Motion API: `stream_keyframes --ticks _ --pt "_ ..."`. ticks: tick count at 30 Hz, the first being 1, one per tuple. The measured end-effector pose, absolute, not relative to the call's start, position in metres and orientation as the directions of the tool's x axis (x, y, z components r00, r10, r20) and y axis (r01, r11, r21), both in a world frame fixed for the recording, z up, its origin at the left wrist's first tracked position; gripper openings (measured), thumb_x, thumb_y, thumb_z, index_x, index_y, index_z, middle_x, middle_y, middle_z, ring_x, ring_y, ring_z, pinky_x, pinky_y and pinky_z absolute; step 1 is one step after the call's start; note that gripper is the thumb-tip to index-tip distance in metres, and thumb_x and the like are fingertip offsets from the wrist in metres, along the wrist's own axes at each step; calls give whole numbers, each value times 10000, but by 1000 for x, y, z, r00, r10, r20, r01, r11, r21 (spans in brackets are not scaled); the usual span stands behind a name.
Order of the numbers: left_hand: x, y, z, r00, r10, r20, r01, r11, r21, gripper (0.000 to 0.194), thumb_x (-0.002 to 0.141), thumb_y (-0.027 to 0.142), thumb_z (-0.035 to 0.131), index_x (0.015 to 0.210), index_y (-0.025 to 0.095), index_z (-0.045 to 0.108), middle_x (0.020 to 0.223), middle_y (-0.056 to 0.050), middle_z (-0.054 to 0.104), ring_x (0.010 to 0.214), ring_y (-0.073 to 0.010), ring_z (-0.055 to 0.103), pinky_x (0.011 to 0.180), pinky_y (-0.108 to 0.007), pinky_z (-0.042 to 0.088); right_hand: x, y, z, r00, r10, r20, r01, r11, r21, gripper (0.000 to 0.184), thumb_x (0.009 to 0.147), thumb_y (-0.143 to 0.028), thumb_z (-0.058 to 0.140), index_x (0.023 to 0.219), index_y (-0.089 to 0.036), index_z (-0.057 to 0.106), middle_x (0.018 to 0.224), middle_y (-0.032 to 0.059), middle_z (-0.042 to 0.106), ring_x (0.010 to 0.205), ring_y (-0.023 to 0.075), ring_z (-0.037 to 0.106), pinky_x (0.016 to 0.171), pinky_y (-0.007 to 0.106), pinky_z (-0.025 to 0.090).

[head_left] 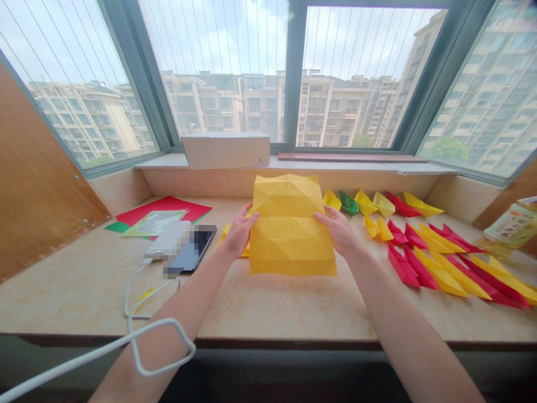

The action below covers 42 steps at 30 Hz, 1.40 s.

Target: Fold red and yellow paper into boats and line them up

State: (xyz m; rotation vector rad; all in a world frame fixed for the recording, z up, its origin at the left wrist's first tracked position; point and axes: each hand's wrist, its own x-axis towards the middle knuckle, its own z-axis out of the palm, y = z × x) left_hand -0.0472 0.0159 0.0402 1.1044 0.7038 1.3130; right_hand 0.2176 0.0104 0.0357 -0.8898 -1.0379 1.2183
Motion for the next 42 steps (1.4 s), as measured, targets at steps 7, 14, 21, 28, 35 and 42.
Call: stream_keyframes --ticks 7,14,21,28,35,42 --pt "-45 14 42 213 958 194 -439 -83 895 548 776 294 720 1266 215 487 1064 -78 716 918 -215 700 862 -355 549 217 4 44 -30 997 76 -348 61 -936 372 715 -301 725 1068 -237 627 994 54 750 852 248 724 722 363 592" --pt "-45 10 43 286 936 203 -384 -82 920 531 794 311 699 1274 215 493 1123 -94 695 914 -214 701 837 -336 555 217 3 44 -66 991 116 -357 85 -930 329 688 -292 731 1002 -225 657 996 67 751 827 265 726 707 375 587" --pt "-46 13 38 271 941 200 -347 -98 933 535 739 342 760 1209 240 528 1090 -76 711 896 -228 707 793 -339 560 215 3 42 -112 978 178 -296 138 -945 335 654 -195 658 983 -248 691 985 29 751 944 261 700 777 357 564" --pt "-47 17 35 274 938 212 -338 -112 934 515 733 445 747 1144 163 616 1017 -112 730 951 -258 694 823 -347 545 214 5 42 -64 977 203 -251 181 -951 296 704 -370 711 974 -247 700 976 41 747 972 273 691 791 367 560" --pt "-48 17 38 288 929 233 -375 -114 920 465 768 381 735 1159 151 636 1097 -122 713 1034 -262 667 875 -348 532 218 9 39 -67 987 149 -280 124 -952 329 753 -496 694 968 -247 706 900 54 758 930 291 709 745 386 583" --pt "-50 15 40 285 938 197 -379 -78 922 404 770 368 739 1111 162 676 1095 -111 721 990 -246 687 802 -296 545 221 12 36 -46 993 107 -289 89 -953 317 778 -510 653 949 -247 694 955 49 755 930 288 711 707 365 598"
